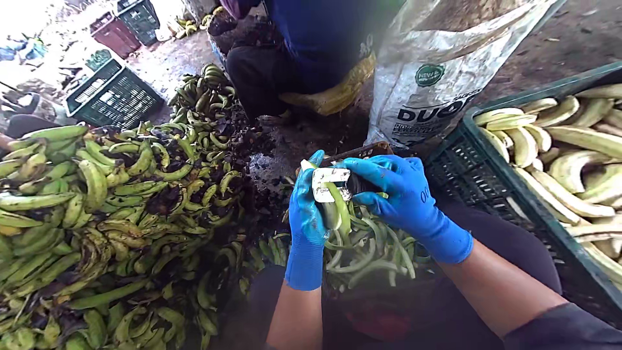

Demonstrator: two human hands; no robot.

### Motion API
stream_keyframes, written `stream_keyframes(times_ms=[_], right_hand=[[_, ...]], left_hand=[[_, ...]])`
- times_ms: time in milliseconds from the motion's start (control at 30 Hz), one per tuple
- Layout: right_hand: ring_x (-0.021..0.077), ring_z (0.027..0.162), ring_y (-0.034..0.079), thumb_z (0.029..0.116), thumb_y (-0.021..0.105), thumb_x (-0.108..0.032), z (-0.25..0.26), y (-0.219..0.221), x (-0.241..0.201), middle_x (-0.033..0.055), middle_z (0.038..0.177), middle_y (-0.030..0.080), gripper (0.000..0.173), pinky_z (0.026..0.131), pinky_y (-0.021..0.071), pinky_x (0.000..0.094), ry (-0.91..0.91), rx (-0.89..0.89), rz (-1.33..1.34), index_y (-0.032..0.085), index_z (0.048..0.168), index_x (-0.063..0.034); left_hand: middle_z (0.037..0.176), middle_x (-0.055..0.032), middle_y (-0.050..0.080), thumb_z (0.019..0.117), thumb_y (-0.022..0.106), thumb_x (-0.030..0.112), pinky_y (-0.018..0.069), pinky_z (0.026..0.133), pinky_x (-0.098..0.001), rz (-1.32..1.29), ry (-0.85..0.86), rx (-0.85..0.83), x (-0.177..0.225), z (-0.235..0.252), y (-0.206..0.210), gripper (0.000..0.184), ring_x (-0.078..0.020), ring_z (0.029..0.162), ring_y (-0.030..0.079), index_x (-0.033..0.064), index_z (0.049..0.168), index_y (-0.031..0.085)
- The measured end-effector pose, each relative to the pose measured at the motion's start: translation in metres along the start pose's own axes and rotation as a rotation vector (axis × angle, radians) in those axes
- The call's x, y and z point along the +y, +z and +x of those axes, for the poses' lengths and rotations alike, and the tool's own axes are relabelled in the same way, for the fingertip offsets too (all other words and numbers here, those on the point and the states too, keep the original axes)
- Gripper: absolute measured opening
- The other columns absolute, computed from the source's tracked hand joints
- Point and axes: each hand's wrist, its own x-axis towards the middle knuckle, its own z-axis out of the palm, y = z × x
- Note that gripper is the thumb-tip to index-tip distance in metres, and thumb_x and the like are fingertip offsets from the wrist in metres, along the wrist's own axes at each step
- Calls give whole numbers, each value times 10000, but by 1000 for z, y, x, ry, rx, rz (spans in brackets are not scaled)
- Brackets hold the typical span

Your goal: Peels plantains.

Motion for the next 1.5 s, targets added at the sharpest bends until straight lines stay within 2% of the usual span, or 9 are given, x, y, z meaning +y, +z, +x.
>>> stream_keyframes(times_ms=[133,267,500,700,800,900,1100,1300,1500], right_hand=[[267,1000,684,1000,518,-561,5,-4,11,98,1156,724,476,794,484,538,58,-52,-2,678,1348,-278],[333,995,672,1024,353,-624,23,-14,29,139,1170,698,623,774,503,587,325,-134,-35,643,1388,-210],[248,1015,638,982,567,-577,-7,1,-12,79,1149,712,435,905,408,486,-207,-5,-70,689,1296,-302],[203,1078,651,981,541,-603,-3,3,-8,69,1171,729,470,897,424,465,-59,-24,88,744,1212,-248],[203,1048,664,982,539,-588,9,5,-1,93,1165,716,573,870,534,443,242,-87,248,719,1276,-130],[89,832,652,964,552,-606,15,-1,15,-3,1103,688,545,712,557,343,596,-152,391,649,1367,-252],[241,1071,662,977,484,-666,-1,-18,17,89,1191,723,588,856,480,517,15,-131,143,673,1364,-265],[225,1061,664,979,491,-654,-7,-29,27,93,1171,726,557,873,461,504,-3,-128,105,693,1342,-283],[223,1029,666,981,496,-650,-17,-23,16,77,1166,721,524,843,473,509,-40,-183,80,666,1361,-333]], left_hand=[[1028,-44,705,1063,380,306,602,715,-273,303,31,10,0,-12,2,456,-104,817,689,19,1394,508],[906,-122,733,1086,193,317,588,565,-266,84,-117,-25,3,-5,6,512,-151,648,691,56,1445,448],[931,-22,708,1065,403,361,584,640,-216,-625,-183,-100,4,9,-18,364,-85,734,687,113,1115,664],[913,-36,692,1059,415,260,591,673,-250,-285,-66,60,-3,-7,3,304,-96,772,686,103,1219,619],[868,-44,675,1022,477,228,576,594,-239,-171,-120,96,-7,-13,11,256,-92,672,657,90,1183,619],[788,-70,667,1006,459,296,571,519,-243,-370,-213,-94,-3,0,0,399,-115,573,644,48,1270,626],[919,-47,698,1001,510,496,532,500,-217,-561,-273,-182,-5,13,-26,458,-93,602,633,124,1230,646],[934,-48,709,1016,566,151,569,681,-254,383,-203,75,4,5,-7,253,-85,750,663,31,1211,675],[957,-118,724,1068,351,356,600,642,-296,-351,-287,-186,0,16,-31,408,-172,748,709,93,1221,623]])
